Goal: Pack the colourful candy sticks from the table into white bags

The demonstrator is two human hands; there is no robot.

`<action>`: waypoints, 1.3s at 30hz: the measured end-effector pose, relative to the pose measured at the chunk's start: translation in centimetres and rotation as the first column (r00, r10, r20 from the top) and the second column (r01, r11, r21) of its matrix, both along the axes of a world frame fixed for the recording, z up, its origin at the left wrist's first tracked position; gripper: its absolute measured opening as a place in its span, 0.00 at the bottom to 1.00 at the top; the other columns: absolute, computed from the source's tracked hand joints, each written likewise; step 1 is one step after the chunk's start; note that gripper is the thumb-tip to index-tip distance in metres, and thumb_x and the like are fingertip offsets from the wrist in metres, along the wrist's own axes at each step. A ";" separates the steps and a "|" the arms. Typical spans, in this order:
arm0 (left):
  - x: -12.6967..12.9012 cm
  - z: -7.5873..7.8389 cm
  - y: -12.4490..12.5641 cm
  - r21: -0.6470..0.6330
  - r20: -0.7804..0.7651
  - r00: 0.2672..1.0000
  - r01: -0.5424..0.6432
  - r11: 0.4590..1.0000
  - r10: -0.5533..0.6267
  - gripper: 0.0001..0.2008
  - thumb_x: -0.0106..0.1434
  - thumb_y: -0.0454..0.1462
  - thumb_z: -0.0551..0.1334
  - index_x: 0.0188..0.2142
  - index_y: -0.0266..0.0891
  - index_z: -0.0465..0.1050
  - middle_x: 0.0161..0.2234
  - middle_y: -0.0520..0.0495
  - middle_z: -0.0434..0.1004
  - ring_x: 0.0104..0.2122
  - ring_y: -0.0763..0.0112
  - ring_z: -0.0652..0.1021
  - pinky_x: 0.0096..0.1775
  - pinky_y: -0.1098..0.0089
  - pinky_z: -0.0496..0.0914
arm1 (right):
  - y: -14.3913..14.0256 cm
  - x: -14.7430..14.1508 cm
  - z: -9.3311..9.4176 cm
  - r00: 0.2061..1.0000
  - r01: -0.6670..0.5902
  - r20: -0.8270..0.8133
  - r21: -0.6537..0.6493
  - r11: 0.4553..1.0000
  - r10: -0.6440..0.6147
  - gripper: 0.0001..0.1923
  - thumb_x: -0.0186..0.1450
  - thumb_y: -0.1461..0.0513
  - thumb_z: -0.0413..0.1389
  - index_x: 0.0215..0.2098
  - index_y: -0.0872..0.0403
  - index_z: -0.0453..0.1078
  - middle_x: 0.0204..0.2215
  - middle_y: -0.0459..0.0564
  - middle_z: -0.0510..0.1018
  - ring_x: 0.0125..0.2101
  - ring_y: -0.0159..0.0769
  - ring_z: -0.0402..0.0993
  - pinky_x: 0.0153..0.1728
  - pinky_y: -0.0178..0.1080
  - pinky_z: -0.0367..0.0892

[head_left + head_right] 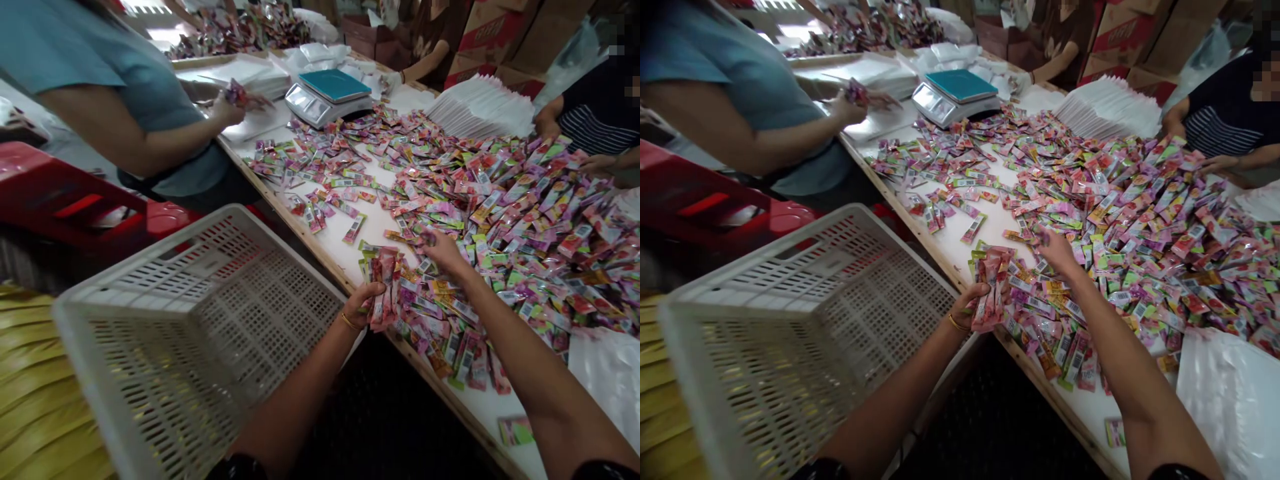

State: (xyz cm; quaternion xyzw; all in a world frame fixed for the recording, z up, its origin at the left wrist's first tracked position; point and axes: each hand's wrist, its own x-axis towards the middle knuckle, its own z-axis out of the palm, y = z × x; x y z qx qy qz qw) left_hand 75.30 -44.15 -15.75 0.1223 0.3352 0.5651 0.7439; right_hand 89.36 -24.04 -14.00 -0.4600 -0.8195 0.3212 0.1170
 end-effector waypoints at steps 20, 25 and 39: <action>0.2 0.8 0.6 0.051 0.009 1.000 -0.012 0.999 0.011 0.15 0.50 0.40 0.64 0.33 0.29 0.72 0.27 0.43 0.76 0.26 0.68 0.77 0.30 0.71 0.72 | -4.2 6.6 1.3 0.731 -0.172 -0.480 -0.818 0.550 -0.485 0.17 0.54 0.58 0.55 0.41 0.56 0.69 0.29 0.54 0.81 0.29 0.44 0.78 0.23 0.40 0.71; 0.2 0.5 0.6 0.026 0.013 1.000 -0.022 0.999 0.022 0.15 0.51 0.40 0.64 0.34 0.29 0.72 0.26 0.44 0.75 0.26 0.68 0.77 0.30 0.71 0.71 | -2.4 7.9 1.6 0.765 0.151 -0.371 -0.692 0.706 -0.527 0.17 0.49 0.55 0.61 0.35 0.55 0.68 0.24 0.49 0.78 0.25 0.41 0.75 0.24 0.40 0.69; 0.0 0.0 0.5 0.010 0.036 0.999 -0.034 0.999 0.033 0.14 0.53 0.40 0.63 0.34 0.29 0.72 0.24 0.44 0.75 0.24 0.68 0.77 0.28 0.71 0.71 | 1.2 3.6 2.1 0.910 -0.012 0.408 0.193 0.981 -0.069 0.17 0.61 0.58 0.52 0.45 0.58 0.71 0.38 0.60 0.78 0.40 0.50 0.75 0.37 0.42 0.67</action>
